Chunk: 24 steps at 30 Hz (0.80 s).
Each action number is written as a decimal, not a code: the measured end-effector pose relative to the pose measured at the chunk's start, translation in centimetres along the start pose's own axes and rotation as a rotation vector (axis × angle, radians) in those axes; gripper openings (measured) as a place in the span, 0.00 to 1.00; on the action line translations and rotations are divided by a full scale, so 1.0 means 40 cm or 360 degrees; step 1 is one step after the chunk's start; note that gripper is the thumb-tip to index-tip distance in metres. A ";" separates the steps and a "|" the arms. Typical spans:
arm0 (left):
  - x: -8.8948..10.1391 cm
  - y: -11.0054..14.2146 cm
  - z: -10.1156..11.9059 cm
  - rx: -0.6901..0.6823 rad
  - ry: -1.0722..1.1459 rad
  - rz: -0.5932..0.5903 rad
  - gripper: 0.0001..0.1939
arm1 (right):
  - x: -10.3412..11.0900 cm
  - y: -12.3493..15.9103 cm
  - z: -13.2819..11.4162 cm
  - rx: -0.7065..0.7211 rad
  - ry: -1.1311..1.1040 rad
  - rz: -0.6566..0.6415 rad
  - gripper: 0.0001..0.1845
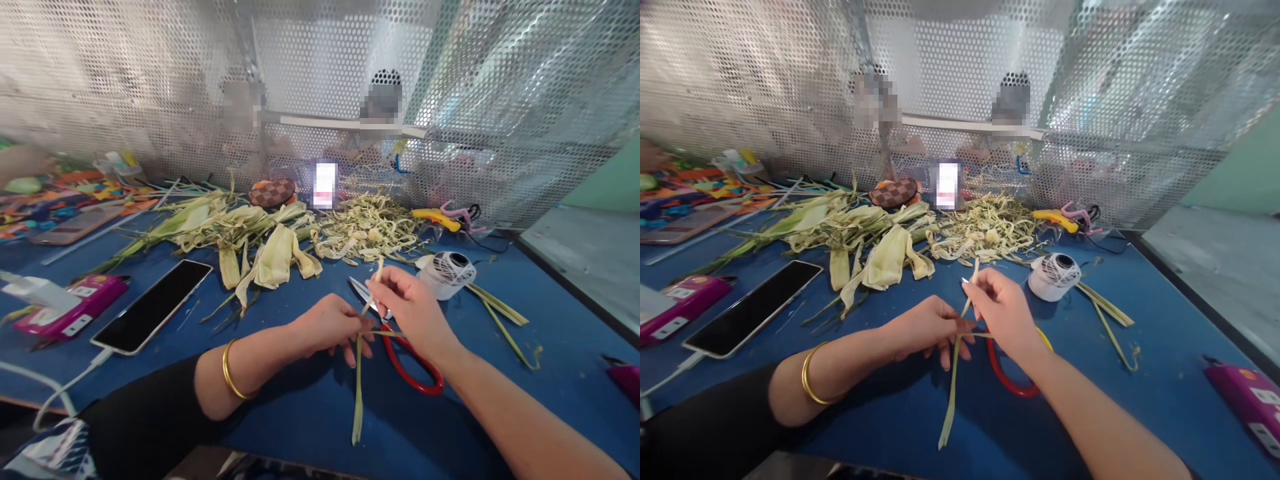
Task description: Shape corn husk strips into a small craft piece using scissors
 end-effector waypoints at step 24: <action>0.094 -0.022 0.009 -0.0096 0.1521 0.0353 0.13 | -0.142 0.120 -0.081 0.1507 0.1764 0.0122 0.12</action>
Point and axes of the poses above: each hand's wrist, its own y-axis away from the middle knuckle, its own x-axis out of the back of the hand, z = x × y, the point moved 8 cm from there along -y, towards the middle knuckle, and after that the axes turned 7 degrees about y, right-handed, at the moved point
